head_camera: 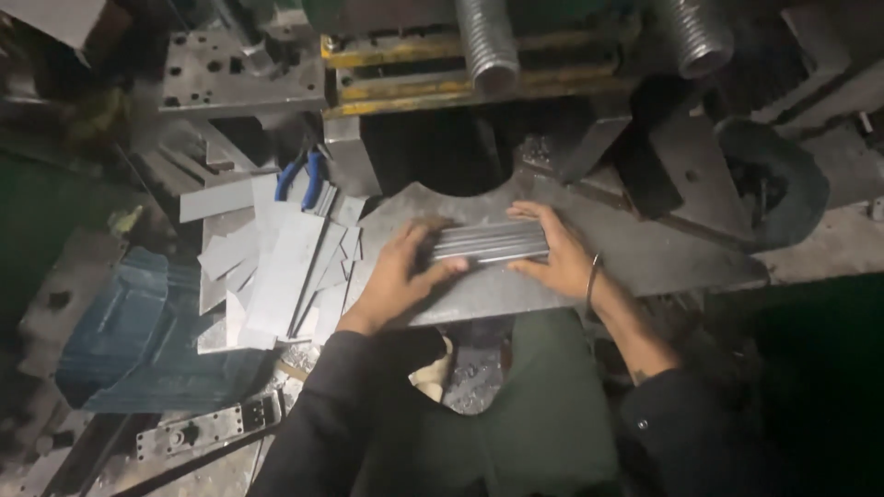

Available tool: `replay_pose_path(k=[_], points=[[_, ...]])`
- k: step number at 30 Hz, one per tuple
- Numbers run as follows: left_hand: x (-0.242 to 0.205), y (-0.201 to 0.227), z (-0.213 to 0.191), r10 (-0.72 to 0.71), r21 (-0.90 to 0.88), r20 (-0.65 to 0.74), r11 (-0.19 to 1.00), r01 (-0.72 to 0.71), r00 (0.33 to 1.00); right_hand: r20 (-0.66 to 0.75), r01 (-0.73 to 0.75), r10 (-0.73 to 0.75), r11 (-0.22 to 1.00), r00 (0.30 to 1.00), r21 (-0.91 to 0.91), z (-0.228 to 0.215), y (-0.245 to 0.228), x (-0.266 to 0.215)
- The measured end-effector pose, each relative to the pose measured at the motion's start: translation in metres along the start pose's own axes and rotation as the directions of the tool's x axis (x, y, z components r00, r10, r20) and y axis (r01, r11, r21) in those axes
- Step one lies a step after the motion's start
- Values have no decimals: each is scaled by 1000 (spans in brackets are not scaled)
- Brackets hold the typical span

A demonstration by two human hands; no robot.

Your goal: Placing metal plates into a stamping machine for processing.

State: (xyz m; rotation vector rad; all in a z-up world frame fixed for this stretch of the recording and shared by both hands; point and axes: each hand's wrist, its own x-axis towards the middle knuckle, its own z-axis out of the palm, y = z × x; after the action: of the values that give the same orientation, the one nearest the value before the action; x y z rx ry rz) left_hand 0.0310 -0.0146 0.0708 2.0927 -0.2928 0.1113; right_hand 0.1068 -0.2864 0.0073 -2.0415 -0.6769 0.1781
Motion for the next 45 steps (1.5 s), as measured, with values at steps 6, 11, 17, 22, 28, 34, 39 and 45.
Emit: replay_pose_path(k=[6, 11, 17, 22, 28, 34, 39, 45], points=[[22, -18, -7, -19, 294, 78, 956, -4, 997, -26, 40, -38, 997, 999, 63, 5, 4, -1], [16, 20, -27, -51, 483, 42, 875, 24, 998, -50, -51, 53, 998, 997, 35, 5, -6, -2], [-57, 5, -61, 62, 286, -497, 953, 96, 866, -49, -19, 20, 999, 999, 27, 12, 15, -5], [-122, -36, -90, -211, 58, -825, 892, 449, 524, -60, -35, 33, 999, 998, -32, 16, 24, -6], [-121, -72, -95, -299, 62, -821, 801, 596, 487, -51, -57, 55, 997, 997, -44, 12, 27, -4], [-93, -46, -68, 11, 441, -751, 753, 489, 660, -90, -36, 30, 998, 996, -59, 16, 36, -2], [-41, 6, -14, -92, 457, -132, 878, 143, 987, -68, -52, 49, 998, 996, -46, 13, 27, -4], [-15, 12, 2, -61, 741, 70, 671, -11, 996, -95, -25, 27, 999, 995, 24, 13, 22, -2]])
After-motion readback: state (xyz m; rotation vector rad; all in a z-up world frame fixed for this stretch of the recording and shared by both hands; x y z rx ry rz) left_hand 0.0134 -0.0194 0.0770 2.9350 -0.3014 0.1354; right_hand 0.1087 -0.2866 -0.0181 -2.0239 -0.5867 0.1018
